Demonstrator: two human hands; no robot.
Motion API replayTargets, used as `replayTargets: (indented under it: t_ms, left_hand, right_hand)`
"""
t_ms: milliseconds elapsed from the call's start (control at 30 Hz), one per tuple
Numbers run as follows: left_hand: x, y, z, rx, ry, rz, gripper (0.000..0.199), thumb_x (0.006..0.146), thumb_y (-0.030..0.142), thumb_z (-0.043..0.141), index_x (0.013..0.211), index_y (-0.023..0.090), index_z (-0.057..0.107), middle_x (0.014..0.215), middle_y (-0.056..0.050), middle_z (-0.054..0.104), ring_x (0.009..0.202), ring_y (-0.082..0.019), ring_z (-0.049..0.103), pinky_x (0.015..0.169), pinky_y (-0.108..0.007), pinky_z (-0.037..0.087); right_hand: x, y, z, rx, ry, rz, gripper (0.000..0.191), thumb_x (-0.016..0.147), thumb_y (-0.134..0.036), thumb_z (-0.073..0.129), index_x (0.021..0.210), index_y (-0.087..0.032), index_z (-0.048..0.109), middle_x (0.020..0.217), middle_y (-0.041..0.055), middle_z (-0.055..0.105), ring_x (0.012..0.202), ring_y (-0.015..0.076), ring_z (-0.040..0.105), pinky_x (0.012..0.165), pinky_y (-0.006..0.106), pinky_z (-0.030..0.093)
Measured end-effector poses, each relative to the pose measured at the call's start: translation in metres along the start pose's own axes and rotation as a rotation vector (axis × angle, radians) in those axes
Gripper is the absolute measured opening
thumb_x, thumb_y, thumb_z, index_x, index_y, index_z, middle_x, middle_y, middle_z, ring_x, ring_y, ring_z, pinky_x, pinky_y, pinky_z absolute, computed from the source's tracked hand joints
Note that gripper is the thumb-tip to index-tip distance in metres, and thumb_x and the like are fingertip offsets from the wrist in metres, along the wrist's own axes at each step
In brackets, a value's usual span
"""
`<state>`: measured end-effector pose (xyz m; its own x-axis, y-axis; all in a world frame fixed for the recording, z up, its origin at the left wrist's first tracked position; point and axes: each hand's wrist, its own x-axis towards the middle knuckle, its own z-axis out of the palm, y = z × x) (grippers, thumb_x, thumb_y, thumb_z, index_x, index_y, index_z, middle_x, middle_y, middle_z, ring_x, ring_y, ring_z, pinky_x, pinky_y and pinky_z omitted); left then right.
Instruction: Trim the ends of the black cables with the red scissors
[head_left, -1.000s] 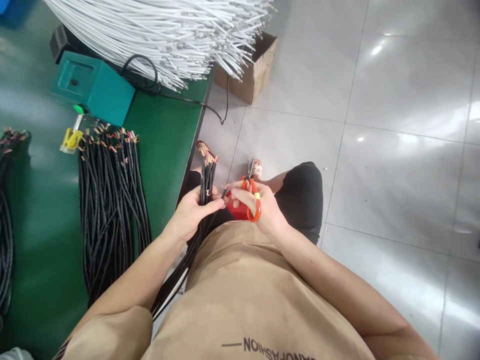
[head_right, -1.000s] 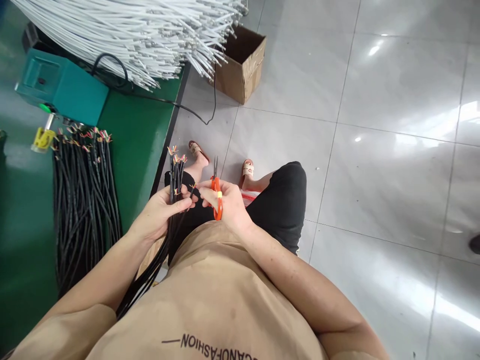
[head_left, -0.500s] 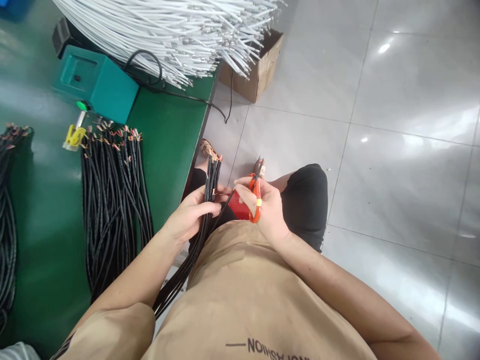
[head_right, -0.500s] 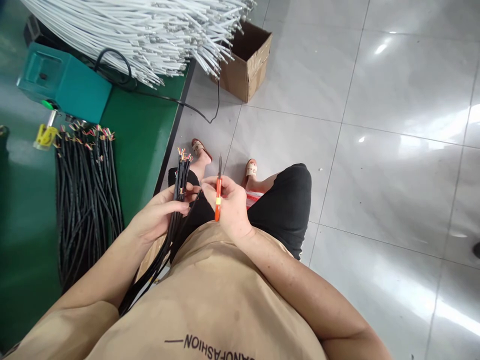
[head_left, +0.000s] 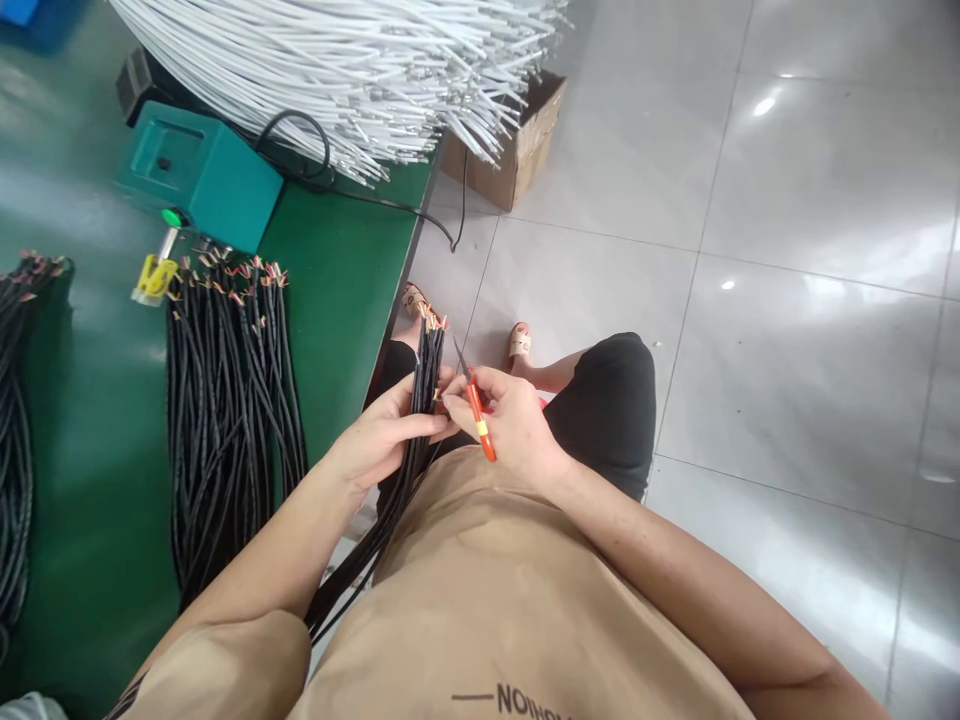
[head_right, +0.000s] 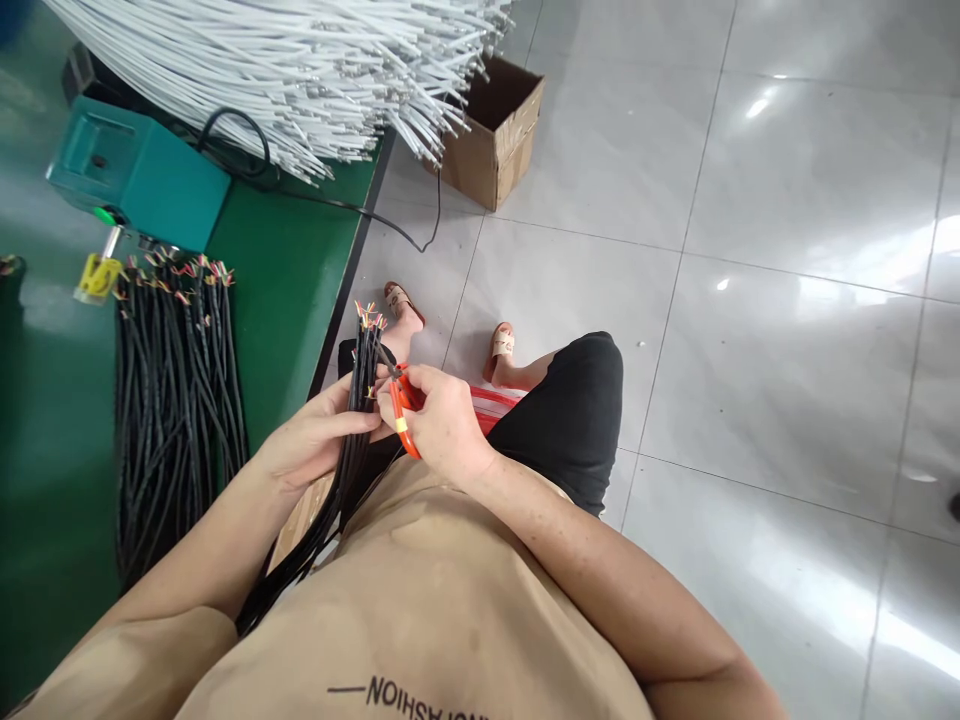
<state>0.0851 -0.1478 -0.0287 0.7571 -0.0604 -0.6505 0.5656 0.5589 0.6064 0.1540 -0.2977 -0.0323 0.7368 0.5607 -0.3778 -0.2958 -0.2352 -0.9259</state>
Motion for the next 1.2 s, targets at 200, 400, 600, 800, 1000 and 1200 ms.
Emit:
replayTargets:
  t_ms: [200,400,600,800,1000,1200]
  left_hand:
    - [0.002,0.002,-0.011,0.218,0.071,0.103,0.036,0.067,0.014,0.077,0.1,0.021,0.063,0.084,0.002,0.062,0.081,-0.009,0.056,0.079,-0.023,0.044]
    - [0.002,0.0,-0.012,0.343,0.037,0.064,0.036,0.063,0.016,0.08,0.091,0.019,0.058,0.082,0.002,0.06,0.077,-0.01,0.056,0.075,-0.024,0.045]
    - [0.002,0.0,-0.01,0.375,0.104,0.073,0.033,0.065,0.02,0.079,0.088,0.019,0.055,0.08,0.003,0.061,0.071,-0.013,0.062,0.064,-0.024,0.046]
    - [0.0,0.001,-0.008,0.361,0.062,0.107,0.025,0.07,0.022,0.076,0.091,0.017,0.064,0.079,0.0,0.064,0.069,-0.012,0.063,0.063,-0.024,0.047]
    - [0.0,-0.001,-0.012,0.384,0.061,0.074,0.03,0.07,0.024,0.076,0.099,0.018,0.069,0.084,-0.002,0.067,0.075,-0.014,0.066,0.066,-0.024,0.049]
    - [-0.001,-0.002,-0.016,0.381,0.11,0.077,0.034,0.067,0.023,0.078,0.1,0.018,0.071,0.084,-0.002,0.068,0.074,-0.015,0.067,0.071,-0.027,0.052]
  right_hand:
    - [-0.005,0.005,-0.007,0.129,-0.077,0.055,0.01,0.076,-0.026,0.055,0.07,-0.017,0.057,0.06,-0.0055,0.049,0.054,0.0068,0.038,0.053,0.021,0.034]
    - [-0.008,0.01,-0.004,0.146,-0.092,0.067,0.009,0.073,-0.025,0.056,0.072,-0.016,0.058,0.068,-0.0023,0.056,0.06,0.0088,0.045,0.057,0.022,0.037]
    - [-0.007,0.014,-0.002,0.188,-0.039,0.072,0.012,0.075,-0.027,0.057,0.072,-0.016,0.059,0.063,-0.0026,0.058,0.055,0.0079,0.046,0.054,0.021,0.038]
    - [-0.01,0.013,-0.003,0.184,-0.12,0.055,0.01,0.077,-0.024,0.055,0.074,-0.016,0.061,0.075,0.0011,0.065,0.066,0.0105,0.055,0.063,0.024,0.043]
    - [-0.016,0.016,-0.012,-0.247,-0.036,-0.036,0.015,0.079,-0.028,0.057,0.069,-0.017,0.058,0.069,-0.0005,0.058,0.06,0.0098,0.048,0.057,0.023,0.038]
    - [-0.021,0.039,-0.019,-0.622,0.015,-0.202,0.032,0.083,-0.033,0.057,0.057,-0.018,0.045,0.063,-0.0019,0.046,0.058,0.0095,0.037,0.054,0.023,0.031]
